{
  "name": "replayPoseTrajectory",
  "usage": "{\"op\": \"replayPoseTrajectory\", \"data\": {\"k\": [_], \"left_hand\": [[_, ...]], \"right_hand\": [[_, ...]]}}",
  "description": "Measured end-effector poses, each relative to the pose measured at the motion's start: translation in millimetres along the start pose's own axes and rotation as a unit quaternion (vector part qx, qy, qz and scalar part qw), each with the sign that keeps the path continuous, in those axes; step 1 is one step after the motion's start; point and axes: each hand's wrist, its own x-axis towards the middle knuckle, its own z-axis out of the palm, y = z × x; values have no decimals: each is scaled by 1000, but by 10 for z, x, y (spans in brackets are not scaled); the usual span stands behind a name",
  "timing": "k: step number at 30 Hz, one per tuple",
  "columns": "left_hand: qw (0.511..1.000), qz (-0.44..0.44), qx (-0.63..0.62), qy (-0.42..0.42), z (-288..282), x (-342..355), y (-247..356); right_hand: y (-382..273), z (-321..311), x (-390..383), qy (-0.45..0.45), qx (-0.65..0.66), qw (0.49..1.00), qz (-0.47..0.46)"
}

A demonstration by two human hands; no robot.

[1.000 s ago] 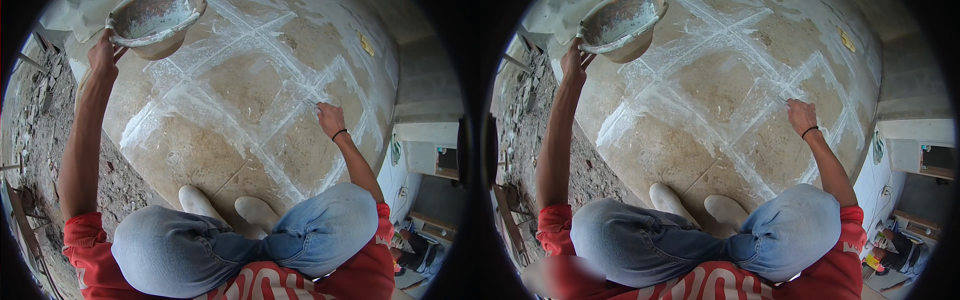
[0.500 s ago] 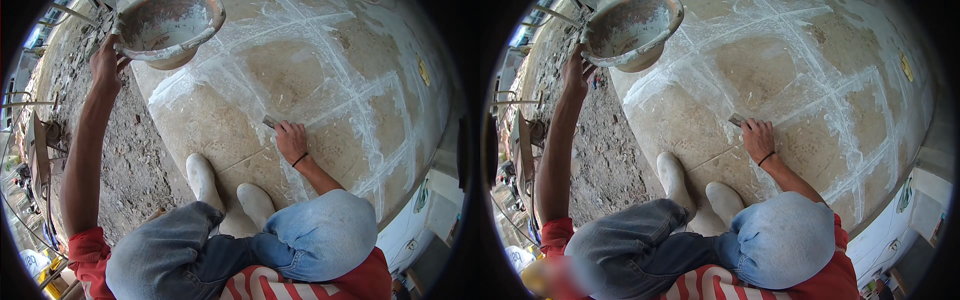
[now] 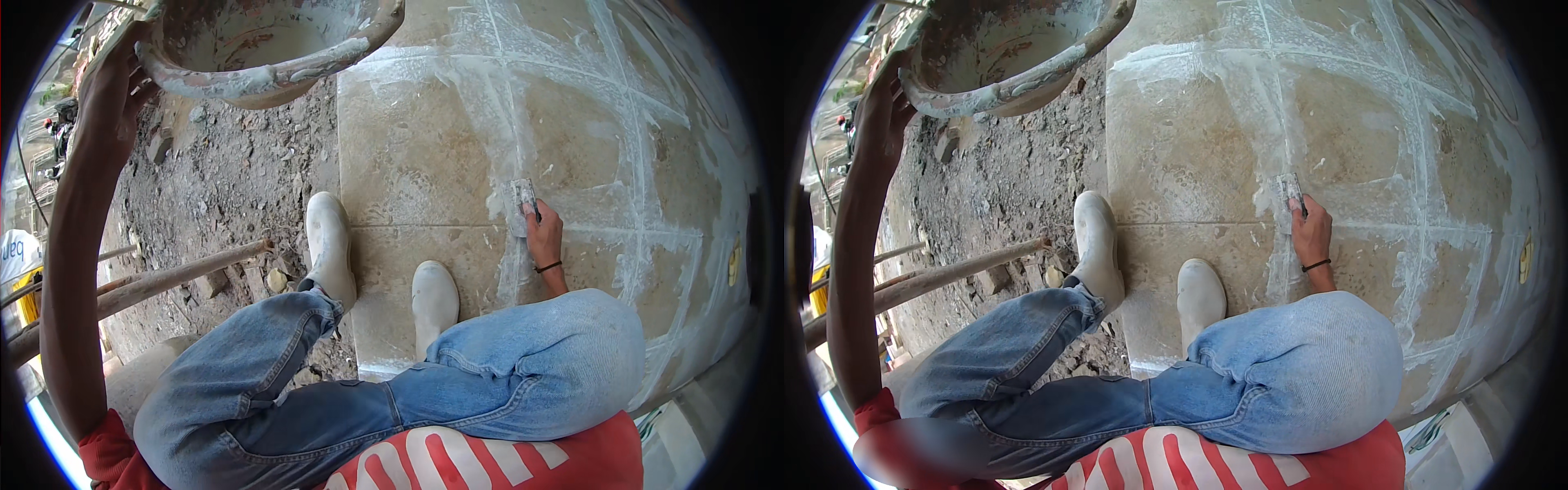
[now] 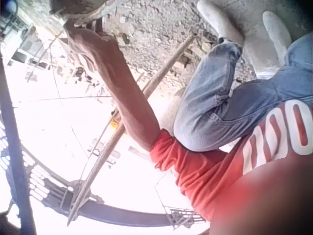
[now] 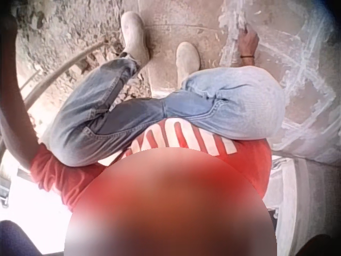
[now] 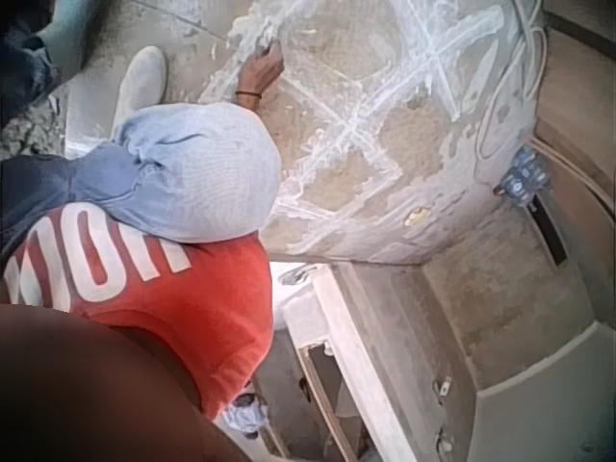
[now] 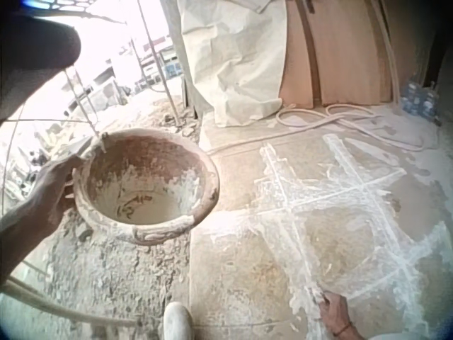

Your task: Filling the gaps between laid floor tiles with white grout mix using a putty knife spatula.

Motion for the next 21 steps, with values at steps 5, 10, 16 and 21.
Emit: {"op": "replayPoseTrajectory", "data": {"k": [5, 10, 16, 21], "left_hand": [[998, 16, -51, 34, -97, -375, -46], [993, -19, -91, 75, -127, -669, -248], [980, -38, -176, 78, -584, -866, -847], [978, -66, -149, 129, -967, -1099, -1057]], "right_hand": [[-28, 180, -28, -2, 30, 999, 28], [-476, 430, -229, -67, 0, 995, -76], [-491, 597, -252, -19, -23, 1000, 1], [-1845, 1737, -562, -132, 22, 984, -120]]}}
